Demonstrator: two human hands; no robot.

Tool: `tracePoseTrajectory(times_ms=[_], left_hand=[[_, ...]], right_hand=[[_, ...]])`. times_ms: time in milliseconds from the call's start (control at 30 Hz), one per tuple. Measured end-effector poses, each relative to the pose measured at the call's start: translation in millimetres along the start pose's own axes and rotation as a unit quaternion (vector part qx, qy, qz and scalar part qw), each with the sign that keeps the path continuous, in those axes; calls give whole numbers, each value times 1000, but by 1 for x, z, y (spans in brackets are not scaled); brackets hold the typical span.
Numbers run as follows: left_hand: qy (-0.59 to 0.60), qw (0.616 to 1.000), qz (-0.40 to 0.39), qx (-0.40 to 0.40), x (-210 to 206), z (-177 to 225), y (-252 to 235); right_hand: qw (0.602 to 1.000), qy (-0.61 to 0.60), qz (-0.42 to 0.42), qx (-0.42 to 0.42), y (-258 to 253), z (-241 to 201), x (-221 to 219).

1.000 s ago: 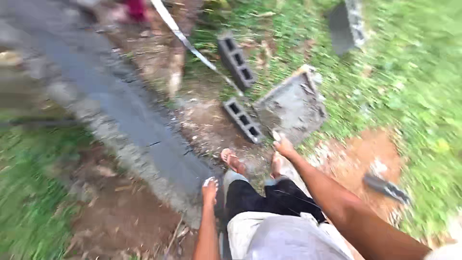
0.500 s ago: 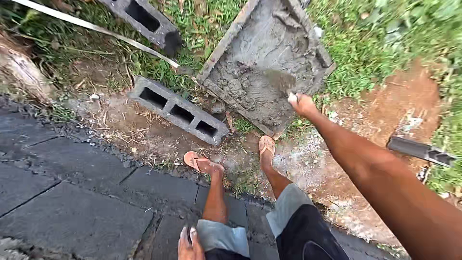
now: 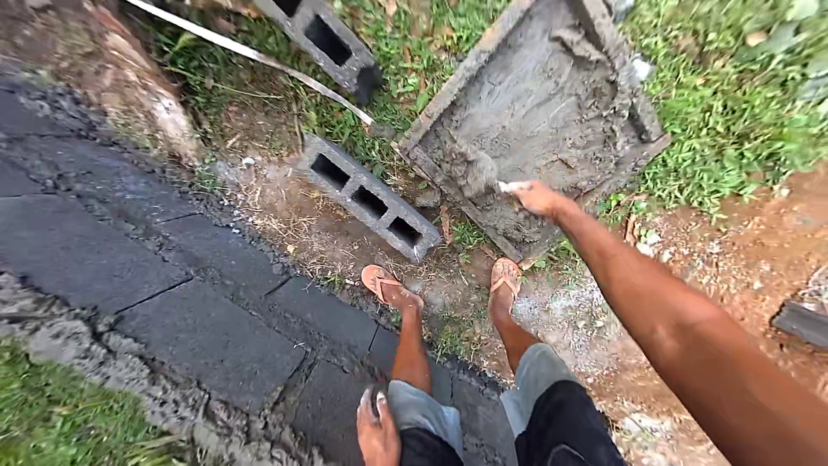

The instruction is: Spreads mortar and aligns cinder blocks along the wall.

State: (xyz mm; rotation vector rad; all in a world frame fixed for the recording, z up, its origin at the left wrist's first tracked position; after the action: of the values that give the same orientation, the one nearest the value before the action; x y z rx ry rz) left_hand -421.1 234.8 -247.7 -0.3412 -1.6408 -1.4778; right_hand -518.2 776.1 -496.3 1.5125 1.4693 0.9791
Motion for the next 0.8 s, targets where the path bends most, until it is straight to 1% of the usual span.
tracePoseTrajectory(times_ms=[100,167,233,300,333,400,467,567,633,733,800], left_hand=[[57,998,25,23,15,7,16],[86,994,41,46,44,12,26],[112,989,72,59,86,13,25],[170,978,102,69,122,12,22],[196,972,103,75,131,9,21],[237,963,78,97,130,-4,16],[268,954,46,127,119,-18,5],[306,936,-5,175,113,-42,-9],[330,923,-22,196,125,-57,-17],[367,903,-44,219,145,-83,-32],[385,890,-54,237,160,-104,-42]], right_hand=[[998,11,53,42,89,-20,-13],[993,44,79,82,145,-53,-39],[988,72,98,95,195,-88,-72],[984,85,122,97,227,-112,-102],[984,90,125,89,235,-122,-119],[986,94,118,73,245,-147,-163],[986,105,102,77,248,-188,-217],[985,117,75,105,252,-273,-312],[981,136,54,130,252,-337,-383],[967,170,24,189,249,-437,-493],[961,168,2,222,247,-498,-570]])
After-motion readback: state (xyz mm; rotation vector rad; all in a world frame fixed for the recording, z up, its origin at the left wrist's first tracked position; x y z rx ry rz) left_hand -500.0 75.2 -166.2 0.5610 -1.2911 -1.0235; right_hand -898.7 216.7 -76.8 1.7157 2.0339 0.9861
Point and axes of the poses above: each hand's wrist, its own y-axis away from the middle knuckle, its own x-axis out of the back of the hand, z = x × y, the point moved 10 cm from there along -y, towards the middle knuckle, and after that the axes turned 2 degrees about -x, right-handed, at the moved point
